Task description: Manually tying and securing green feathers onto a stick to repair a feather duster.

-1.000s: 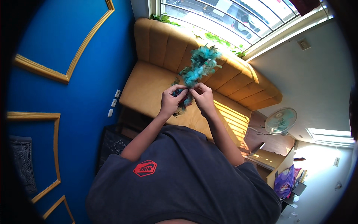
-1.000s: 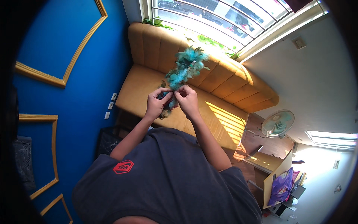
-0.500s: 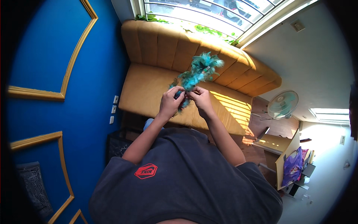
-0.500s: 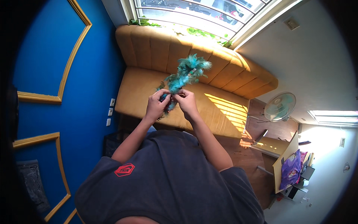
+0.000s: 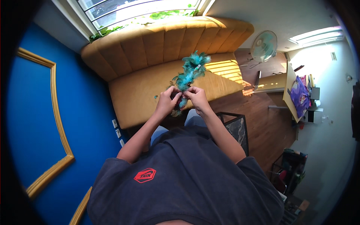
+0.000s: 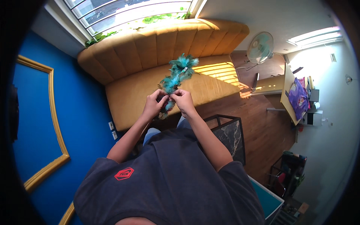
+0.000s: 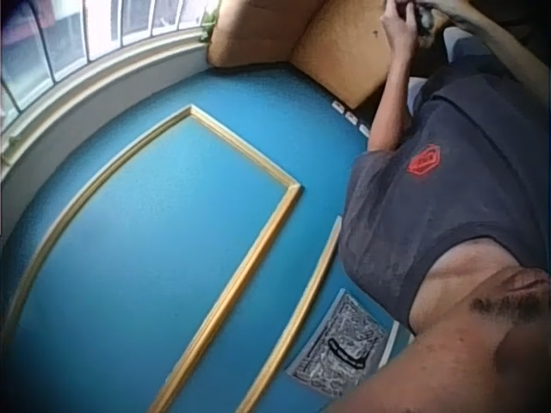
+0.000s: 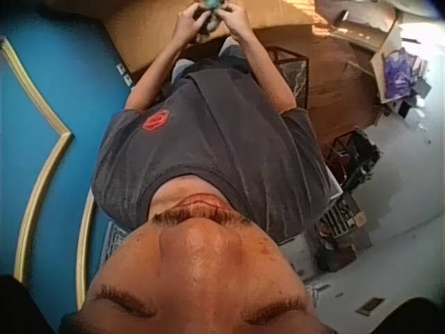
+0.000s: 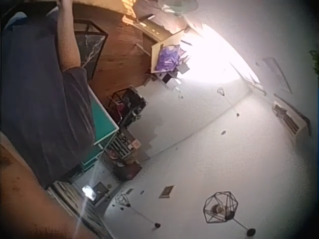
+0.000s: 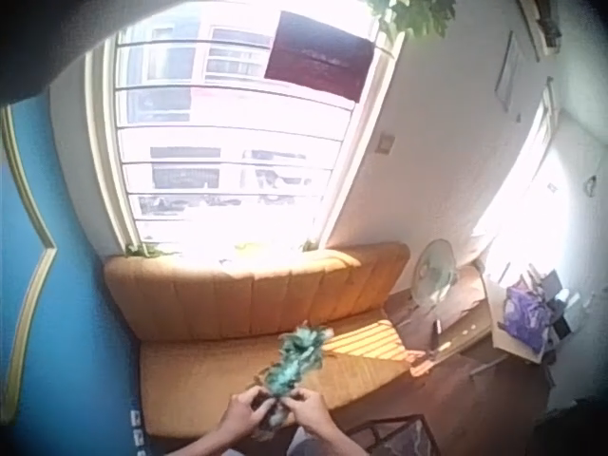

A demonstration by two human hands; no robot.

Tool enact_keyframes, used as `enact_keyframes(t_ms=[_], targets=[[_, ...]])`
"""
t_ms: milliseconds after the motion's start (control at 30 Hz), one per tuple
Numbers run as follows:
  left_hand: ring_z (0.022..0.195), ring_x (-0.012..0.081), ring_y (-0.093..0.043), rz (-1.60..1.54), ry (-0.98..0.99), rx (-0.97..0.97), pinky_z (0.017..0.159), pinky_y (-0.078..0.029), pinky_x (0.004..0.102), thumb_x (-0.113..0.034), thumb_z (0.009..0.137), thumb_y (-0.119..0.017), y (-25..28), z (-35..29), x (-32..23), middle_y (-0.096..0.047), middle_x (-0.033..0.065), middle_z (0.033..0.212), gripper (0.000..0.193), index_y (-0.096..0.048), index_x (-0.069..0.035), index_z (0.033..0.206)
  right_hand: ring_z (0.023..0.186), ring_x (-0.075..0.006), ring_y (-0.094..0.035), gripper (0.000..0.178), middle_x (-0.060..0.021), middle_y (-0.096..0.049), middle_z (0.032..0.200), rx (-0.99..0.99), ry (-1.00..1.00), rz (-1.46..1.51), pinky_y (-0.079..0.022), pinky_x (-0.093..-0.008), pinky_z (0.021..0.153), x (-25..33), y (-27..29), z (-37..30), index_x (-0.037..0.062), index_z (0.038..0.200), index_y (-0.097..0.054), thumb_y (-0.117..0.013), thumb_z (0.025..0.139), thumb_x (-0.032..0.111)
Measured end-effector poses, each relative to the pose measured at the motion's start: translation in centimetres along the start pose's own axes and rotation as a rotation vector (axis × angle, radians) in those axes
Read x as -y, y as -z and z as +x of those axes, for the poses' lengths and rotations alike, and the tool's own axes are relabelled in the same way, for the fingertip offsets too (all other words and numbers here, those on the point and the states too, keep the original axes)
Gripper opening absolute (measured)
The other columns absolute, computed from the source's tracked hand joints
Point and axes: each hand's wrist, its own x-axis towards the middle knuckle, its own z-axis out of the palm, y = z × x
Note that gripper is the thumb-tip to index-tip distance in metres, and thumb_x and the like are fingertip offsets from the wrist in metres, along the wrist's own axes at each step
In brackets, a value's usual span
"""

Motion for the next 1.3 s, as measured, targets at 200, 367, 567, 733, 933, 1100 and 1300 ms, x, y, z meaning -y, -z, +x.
enact_keyframes(t_ms=[200, 367, 567, 733, 933, 1100, 1300], targets=[[0.074, 0.0326, -0.073, 0.101, -0.079, 0.140, 0.066, -0.055, 0.0389, -0.013, 0.092, -0.071, -6.3, 1.4, -2.5, -0.071, 0.0226, 0.081, 0.017, -0.065, 0.002, 0.095, 0.076, -0.0144, -0.068, 0.003, -0.0082, -0.070, 0.083, -0.128, 0.055, 0.151, -0.055, -0.0265, 0.073, -1.2, 6.3, -1.7, -0.0031, 0.089, -0.068, -0.068, 0.091, -0.002], [0.079, 0.0430, -0.069, 0.329, -0.215, 0.144, 0.066, -0.053, 0.0480, -0.015, 0.090, -0.070, -15.6, 4.7, -3.3, -0.070, 0.0238, 0.086, 0.017, -0.061, -0.001, 0.095, 0.074, -0.0140, -0.066, 0.005, -0.0084, -0.070, 0.082, -0.201, 0.060, 0.278, -0.054, -0.0265, 0.072, -1.8, 14.8, -0.3, -0.0029, 0.086, -0.068, -0.068, 0.090, -0.002], [0.085, 0.0474, -0.067, 0.582, -0.289, 0.354, 0.070, -0.052, 0.0530, -0.022, 0.092, -0.068, -34.5, 12.5, -8.4, -0.070, 0.0254, 0.092, 0.024, -0.058, -0.001, 0.100, 0.079, -0.0168, -0.069, 0.004, -0.0090, -0.070, 0.086, -0.332, 0.117, 0.549, -0.057, -0.0286, 0.078, 0.0, 34.7, 0.7, -0.0035, 0.090, -0.067, -0.066, 0.092, -0.001], [0.080, 0.0398, -0.070, 0.336, -0.328, 0.577, 0.069, -0.054, 0.0454, -0.018, 0.097, -0.065, -50.5, 16.1, -13.8, -0.071, 0.0236, 0.088, 0.019, -0.061, 0.000, 0.100, 0.081, -0.0176, -0.070, 0.002, -0.0095, -0.070, 0.087, -0.505, 0.153, 0.673, -0.057, -0.0288, 0.079, 3.3, 49.8, -3.0, -0.0037, 0.090, -0.068, -0.067, 0.092, -0.002], [0.086, 0.0195, -0.071, 0.091, -0.325, 0.853, 0.076, -0.054, 0.0331, -0.008, 0.094, -0.070, -64.8, 16.6, -18.2, -0.073, 0.0149, 0.092, 0.017, -0.063, 0.004, 0.105, 0.081, -0.0164, -0.069, 0.003, -0.0093, -0.072, 0.089, -0.761, 0.330, 0.668, -0.054, -0.0274, 0.077, 4.5, 62.2, -8.0, -0.0043, 0.092, -0.070, -0.069, 0.090, -0.002], [0.093, 0.0162, -0.069, 0.015, -0.315, 1.048, 0.083, -0.054, 0.0303, -0.005, 0.093, -0.071, -72.8, 16.8, -21.4, -0.073, 0.0122, 0.101, 0.021, -0.062, 0.002, 0.110, 0.082, -0.0153, -0.069, 0.004, -0.0089, -0.072, 0.087, -0.861, 0.400, 0.694, -0.053, -0.0273, 0.076, 4.7, 69.0, -10.9, -0.0040, 0.091, -0.071, -0.069, 0.090, -0.001], [0.094, 0.0096, -0.065, -0.061, -0.172, 1.205, 0.082, -0.052, 0.0260, -0.004, 0.092, -0.071, -81.7, 19.3, -23.5, -0.072, 0.0090, 0.099, 0.022, -0.060, 0.000, 0.111, 0.078, -0.0129, -0.067, 0.002, -0.0071, -0.071, 0.084, -0.997, 0.386, 0.623, -0.053, -0.0264, 0.068, 5.6, 76.8, -11.5, -0.0013, 0.089, -0.069, -0.070, 0.090, 0.001]])
